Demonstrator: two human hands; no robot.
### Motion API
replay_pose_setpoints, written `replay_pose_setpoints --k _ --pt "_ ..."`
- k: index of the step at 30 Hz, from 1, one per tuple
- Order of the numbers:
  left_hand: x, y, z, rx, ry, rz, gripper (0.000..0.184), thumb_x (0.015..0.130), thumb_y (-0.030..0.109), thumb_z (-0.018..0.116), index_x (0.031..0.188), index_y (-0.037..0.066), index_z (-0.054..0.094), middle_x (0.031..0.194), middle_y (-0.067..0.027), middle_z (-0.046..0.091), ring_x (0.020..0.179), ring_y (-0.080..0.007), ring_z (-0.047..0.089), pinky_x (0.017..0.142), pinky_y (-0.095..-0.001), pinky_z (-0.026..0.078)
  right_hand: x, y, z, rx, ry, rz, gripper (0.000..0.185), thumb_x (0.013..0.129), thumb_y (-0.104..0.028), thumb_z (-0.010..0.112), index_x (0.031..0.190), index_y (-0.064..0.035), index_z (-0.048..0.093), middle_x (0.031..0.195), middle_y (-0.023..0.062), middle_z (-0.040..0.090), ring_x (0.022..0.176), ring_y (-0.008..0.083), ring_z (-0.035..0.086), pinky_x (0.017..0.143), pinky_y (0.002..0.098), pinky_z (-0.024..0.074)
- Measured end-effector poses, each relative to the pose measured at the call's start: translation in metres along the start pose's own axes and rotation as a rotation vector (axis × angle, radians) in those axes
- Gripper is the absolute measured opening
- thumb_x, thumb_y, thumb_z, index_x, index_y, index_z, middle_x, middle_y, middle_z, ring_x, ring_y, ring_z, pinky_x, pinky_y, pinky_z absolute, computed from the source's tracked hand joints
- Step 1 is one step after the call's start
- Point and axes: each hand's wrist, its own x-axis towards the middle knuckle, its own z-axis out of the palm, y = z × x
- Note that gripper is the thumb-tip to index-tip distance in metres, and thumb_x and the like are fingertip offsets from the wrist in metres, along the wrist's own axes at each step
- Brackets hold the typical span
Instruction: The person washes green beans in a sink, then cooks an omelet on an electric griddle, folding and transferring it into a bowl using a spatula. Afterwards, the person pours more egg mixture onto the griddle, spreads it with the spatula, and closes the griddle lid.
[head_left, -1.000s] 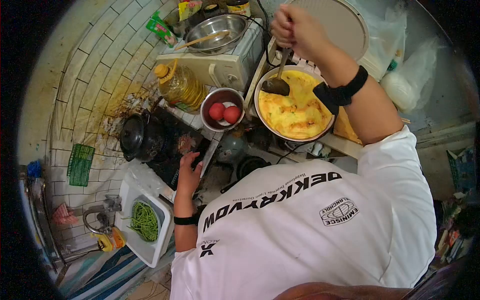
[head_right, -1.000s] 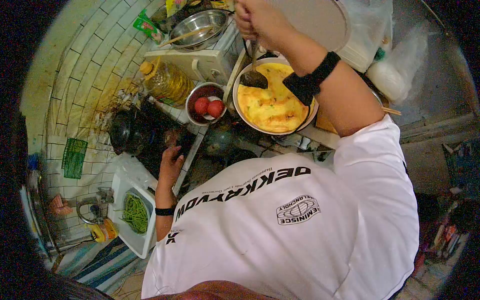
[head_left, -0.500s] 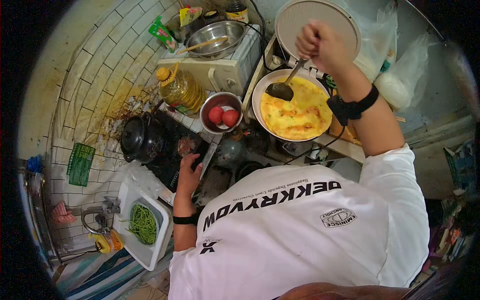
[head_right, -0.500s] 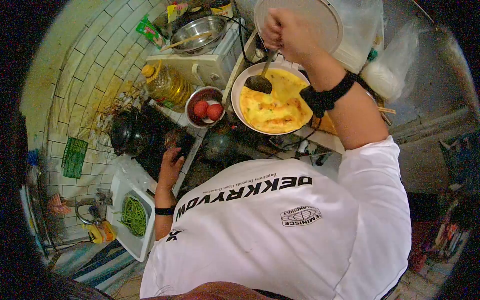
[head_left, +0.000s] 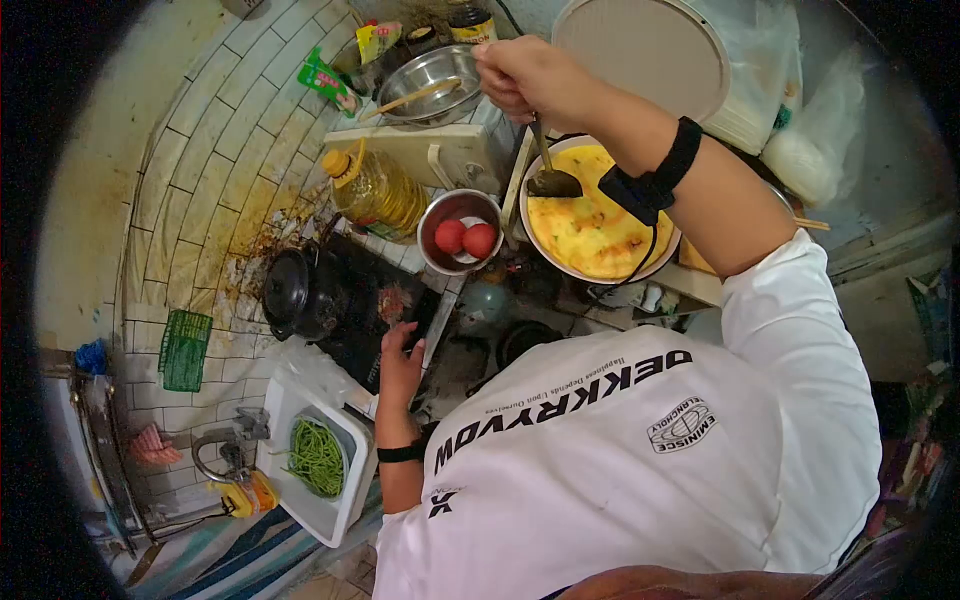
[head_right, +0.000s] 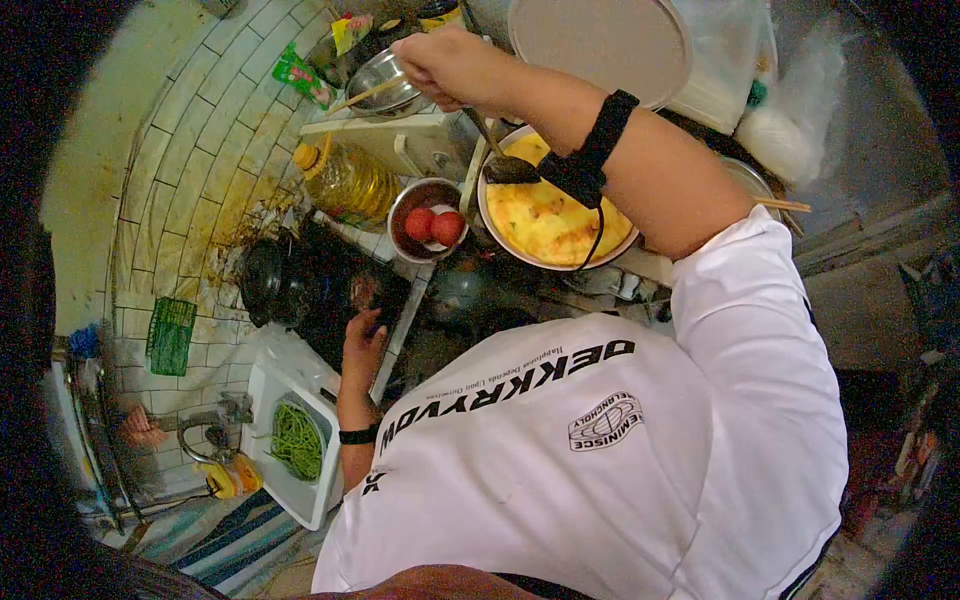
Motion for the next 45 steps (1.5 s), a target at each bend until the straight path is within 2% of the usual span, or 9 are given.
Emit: replay_pose_setpoints --k 5,11,16,21,22,29,32,37,45 --pt "0.002 0.003 0.001 -0.052 -0.001 -0.093 0.034 0.084 0.005 0.062 0.117 0.006 0.055 0.117 -0.0121 0.051 0.106 -0.0245 0.054 0.09 -0.0334 0.045 0.011 0.002 0.002 -0.033 -0.067 0.026 0.045 0.094 -0.033 0.039 0.056 -0.0124 0.032 0.049 -0.0029 0.026 0.042 0.0096 0.023 0.04 0.0253 0.0223" --pt "0.005 -0.003 0.001 0.056 0.024 0.053 0.036 0.084 0.005 0.061 0.119 0.006 0.054 0.117 -0.0137 0.051 0.105 -0.0252 0.055 0.089 -0.0339 0.045 0.005 0.011 -0.037 0.163 0.098 0.058 0.046 0.095 -0.035 0.038 0.057 -0.0109 0.028 0.049 -0.0012 0.024 0.043 0.011 0.022 0.041 0.0267 0.0229" --pt "0.008 0.001 -0.002 0.037 0.019 0.087 0.033 0.084 0.006 0.06 0.117 0.005 0.055 0.114 -0.0155 0.052 0.103 -0.0282 0.055 0.09 -0.0349 0.044 -0.051 0.013 -0.062 0.216 0.455 -0.073 0.044 0.097 -0.037 0.037 0.06 -0.0128 0.035 0.049 0.0 0.03 0.042 0.0118 0.026 0.04 0.0259 0.0237" --pt "0.013 0.006 -0.003 -0.08 -0.04 0.058 0.033 0.081 0.004 0.062 0.114 0.006 0.056 0.116 -0.0169 0.05 0.108 -0.0304 0.05 0.091 -0.0364 0.042 -0.131 -0.003 -0.066 0.145 0.517 -0.276 0.046 0.097 -0.032 0.033 0.057 -0.01 0.026 0.049 0.0005 0.023 0.046 0.0134 0.023 0.047 0.0281 0.0268" --pt "0.015 0.005 -0.004 0.073 -0.004 0.236 0.033 0.081 0.004 0.062 0.113 0.005 0.056 0.115 -0.0166 0.051 0.108 -0.0303 0.05 0.091 -0.0362 0.042 -0.146 -0.004 -0.069 0.169 0.538 -0.321 0.047 0.098 -0.031 0.031 0.057 -0.0099 0.026 0.05 0.0009 0.023 0.046 0.014 0.023 0.049 0.0285 0.0278" --pt "0.033 0.035 0.0 -0.032 -0.158 0.049 0.033 0.082 0.006 0.061 0.114 0.006 0.056 0.117 -0.0167 0.051 0.105 -0.0293 0.051 0.09 -0.0354 0.042 -0.215 -0.029 -0.077 0.094 0.481 -0.409 0.048 0.096 -0.035 0.034 0.055 -0.0105 0.029 0.048 0.0011 0.023 0.045 0.0137 0.022 0.047 0.029 0.0278" --pt "0.044 0.03 0.009 0.032 -0.143 0.213 0.033 0.082 0.007 0.062 0.114 0.007 0.056 0.119 -0.0169 0.05 0.104 -0.0291 0.052 0.088 -0.0353 0.043 -0.231 -0.034 -0.074 0.11 0.55 -0.396 0.049 0.096 -0.036 0.035 0.054 -0.0108 0.029 0.048 0.0009 0.023 0.045 0.0134 0.021 0.046 0.0286 0.0261" --pt "0.05 0.047 0.013 0.018 -0.205 0.199 0.033 0.082 0.008 0.062 0.114 0.007 0.056 0.122 -0.0162 0.049 0.103 -0.028 0.052 0.088 -0.035 0.043 -0.243 -0.03 -0.082 0.179 0.547 -0.38 0.049 0.096 -0.036 0.035 0.054 -0.0103 0.029 0.049 0.0009 0.022 0.045 0.0135 0.021 0.046 0.0289 0.0253" --pt "0.058 0.05 0.022 0.109 -0.203 0.287 0.033 0.082 0.007 0.062 0.114 0.007 0.056 0.119 -0.0142 0.05 0.103 -0.0261 0.052 0.088 -0.0341 0.043 -0.182 -0.03 -0.076 0.093 0.28 -0.191 0.045 0.099 -0.034 0.031 0.06 -0.0107 0.027 0.051 0.0 0.021 0.047 0.0129 0.019 0.046 0.0287 0.024"
